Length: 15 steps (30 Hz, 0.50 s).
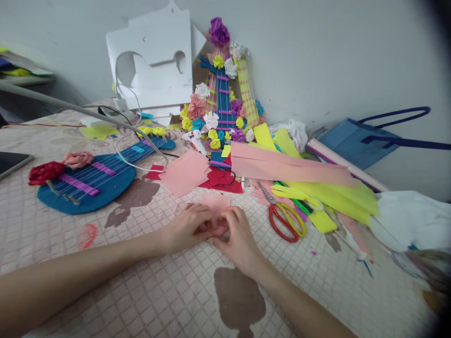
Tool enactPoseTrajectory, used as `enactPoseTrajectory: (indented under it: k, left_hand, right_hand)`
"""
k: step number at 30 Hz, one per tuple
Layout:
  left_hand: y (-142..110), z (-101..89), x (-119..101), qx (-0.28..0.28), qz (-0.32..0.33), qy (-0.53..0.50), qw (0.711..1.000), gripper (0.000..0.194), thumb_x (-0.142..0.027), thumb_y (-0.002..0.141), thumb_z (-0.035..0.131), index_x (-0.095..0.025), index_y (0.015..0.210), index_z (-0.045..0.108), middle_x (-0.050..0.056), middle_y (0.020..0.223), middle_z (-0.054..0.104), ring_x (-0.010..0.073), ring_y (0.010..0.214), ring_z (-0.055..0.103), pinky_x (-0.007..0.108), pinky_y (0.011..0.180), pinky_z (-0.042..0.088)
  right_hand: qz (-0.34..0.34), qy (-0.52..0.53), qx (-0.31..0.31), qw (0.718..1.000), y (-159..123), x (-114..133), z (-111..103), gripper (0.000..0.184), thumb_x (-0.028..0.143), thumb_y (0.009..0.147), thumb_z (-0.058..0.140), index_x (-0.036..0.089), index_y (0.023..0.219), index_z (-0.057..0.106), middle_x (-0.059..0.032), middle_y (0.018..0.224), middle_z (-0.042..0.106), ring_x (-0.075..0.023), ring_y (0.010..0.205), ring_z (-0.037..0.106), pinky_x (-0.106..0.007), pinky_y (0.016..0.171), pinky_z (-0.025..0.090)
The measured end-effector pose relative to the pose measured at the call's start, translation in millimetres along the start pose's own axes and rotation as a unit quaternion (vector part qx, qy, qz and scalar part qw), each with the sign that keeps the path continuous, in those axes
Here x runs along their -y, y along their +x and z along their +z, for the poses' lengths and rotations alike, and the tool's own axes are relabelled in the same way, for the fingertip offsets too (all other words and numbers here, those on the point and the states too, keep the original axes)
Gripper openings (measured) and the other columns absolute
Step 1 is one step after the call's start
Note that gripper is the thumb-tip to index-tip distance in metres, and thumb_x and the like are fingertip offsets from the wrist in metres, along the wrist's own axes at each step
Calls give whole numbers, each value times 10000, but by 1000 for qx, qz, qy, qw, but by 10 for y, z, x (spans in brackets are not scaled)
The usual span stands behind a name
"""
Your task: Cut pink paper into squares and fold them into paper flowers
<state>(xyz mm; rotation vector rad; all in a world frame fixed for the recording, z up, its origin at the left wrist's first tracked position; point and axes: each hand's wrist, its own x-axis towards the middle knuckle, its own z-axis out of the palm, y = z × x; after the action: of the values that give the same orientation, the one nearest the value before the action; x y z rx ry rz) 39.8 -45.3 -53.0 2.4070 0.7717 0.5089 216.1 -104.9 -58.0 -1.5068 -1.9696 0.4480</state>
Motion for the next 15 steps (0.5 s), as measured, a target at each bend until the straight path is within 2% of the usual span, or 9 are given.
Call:
enactPoseTrajectory:
  k: [5,11,15]
  left_hand:
    - [9,-110,65,40,52,-69,995,90,-149,830,540,-173,867,618,23,866,619,142,816,571,262,770,419]
    - [3,-199,157,3,31,-74,997,177,-133,776,571,-168,947,604,43,944,615,170,909,572,267,784,448]
    - [5,-206,133,-39,16,-77,996,117,-207,796,590,-159,902,595,43,899,616,168,861,565,275,753,447]
  right_hand:
    - [-3,0,-2,1000,-2,-7,11,360,241,672,769,216,922,510,-60,993,500,-246,962,490,-414,828,440]
    - [-2,-4,-8,1000,-15,-23,14,350,240,675,759,209,912,502,-66,993,501,-246,964,491,-404,822,444]
    - [-14,9,-7,1000,-20,5,-5,316,288,710,735,204,905,501,-67,956,512,-250,973,490,-411,836,437]
